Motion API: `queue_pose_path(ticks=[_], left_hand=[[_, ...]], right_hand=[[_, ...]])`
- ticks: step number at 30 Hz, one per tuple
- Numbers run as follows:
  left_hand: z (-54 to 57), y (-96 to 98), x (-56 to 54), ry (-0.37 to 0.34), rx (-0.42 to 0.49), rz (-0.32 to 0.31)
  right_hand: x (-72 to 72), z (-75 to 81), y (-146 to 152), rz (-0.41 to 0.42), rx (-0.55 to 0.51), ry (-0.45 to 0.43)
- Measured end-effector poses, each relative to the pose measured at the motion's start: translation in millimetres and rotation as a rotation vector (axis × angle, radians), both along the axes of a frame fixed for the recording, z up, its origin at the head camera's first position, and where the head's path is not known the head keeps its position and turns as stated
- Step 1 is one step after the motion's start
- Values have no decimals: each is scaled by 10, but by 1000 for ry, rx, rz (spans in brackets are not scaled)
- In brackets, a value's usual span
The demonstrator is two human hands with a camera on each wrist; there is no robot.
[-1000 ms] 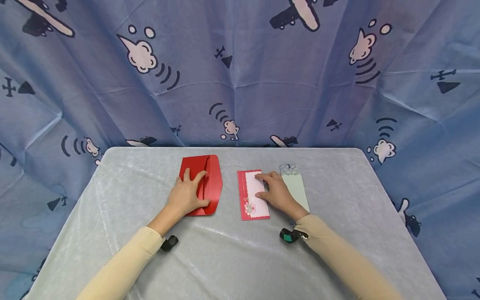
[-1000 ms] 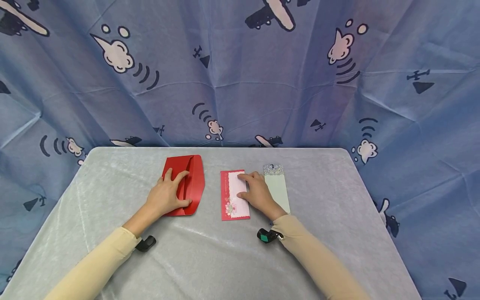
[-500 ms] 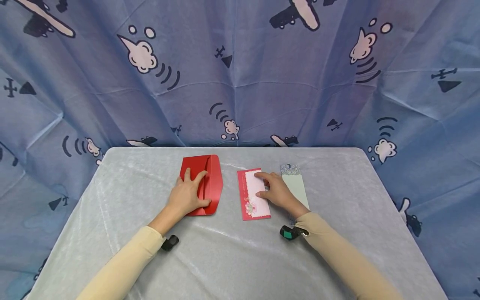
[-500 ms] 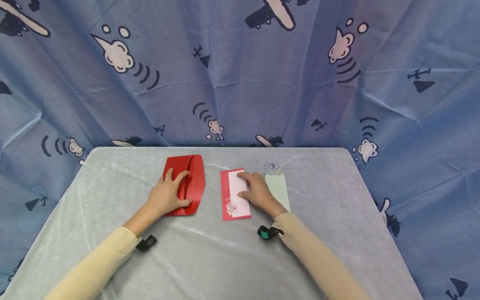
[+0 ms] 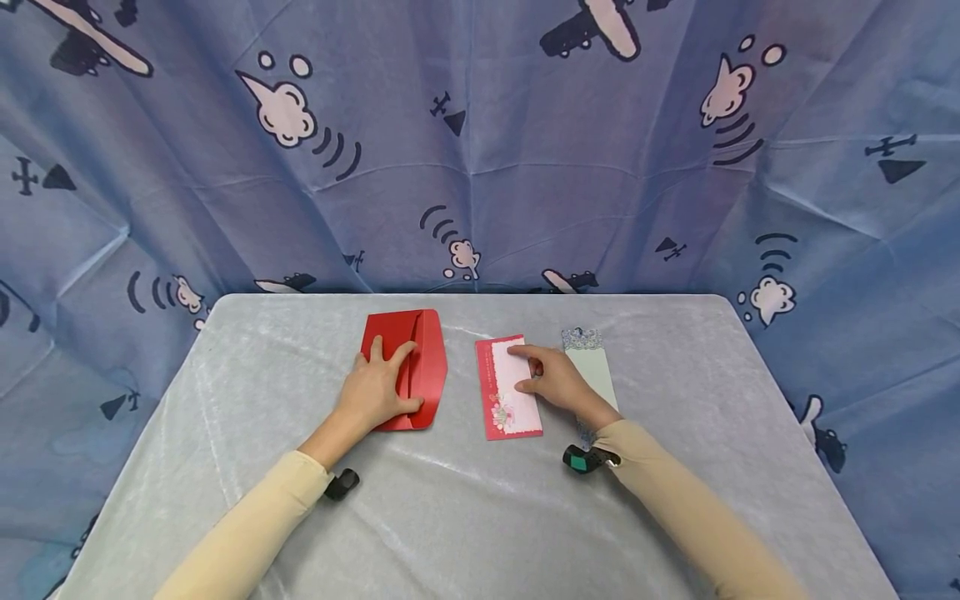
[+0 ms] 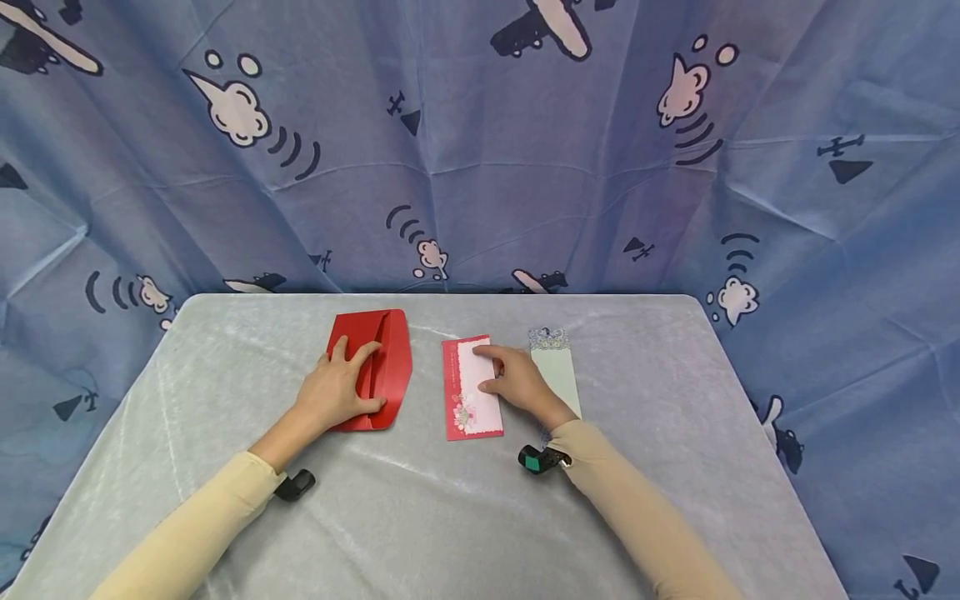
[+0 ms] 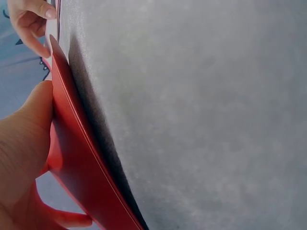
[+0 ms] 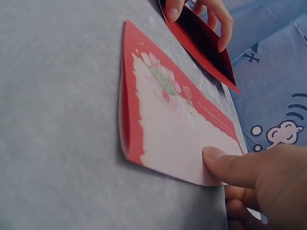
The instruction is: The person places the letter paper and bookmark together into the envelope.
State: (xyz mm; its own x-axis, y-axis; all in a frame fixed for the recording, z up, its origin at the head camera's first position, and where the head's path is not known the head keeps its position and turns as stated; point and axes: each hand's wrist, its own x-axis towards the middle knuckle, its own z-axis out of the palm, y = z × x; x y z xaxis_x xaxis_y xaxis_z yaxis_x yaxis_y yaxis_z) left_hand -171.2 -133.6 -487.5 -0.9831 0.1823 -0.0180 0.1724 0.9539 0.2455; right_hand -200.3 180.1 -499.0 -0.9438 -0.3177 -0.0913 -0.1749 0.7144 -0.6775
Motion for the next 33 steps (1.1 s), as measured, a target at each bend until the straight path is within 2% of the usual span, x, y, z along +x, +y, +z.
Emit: queue_pose_path(ticks=[6, 14, 26, 33], left_hand=[[3, -4, 1, -1, -2, -3], [-13, -11, -8, -7, -2, -2], [17, -6, 12, -9, -7, -6], [10, -8, 7, -12, -6, -3]], right_hand=[[-28, -2, 52, 13, -65, -16], [-58, -26, 97, 12, -93, 5], [-57, -9, 125, 12, -158, -39], [-52, 29, 117, -3, -162, -58]])
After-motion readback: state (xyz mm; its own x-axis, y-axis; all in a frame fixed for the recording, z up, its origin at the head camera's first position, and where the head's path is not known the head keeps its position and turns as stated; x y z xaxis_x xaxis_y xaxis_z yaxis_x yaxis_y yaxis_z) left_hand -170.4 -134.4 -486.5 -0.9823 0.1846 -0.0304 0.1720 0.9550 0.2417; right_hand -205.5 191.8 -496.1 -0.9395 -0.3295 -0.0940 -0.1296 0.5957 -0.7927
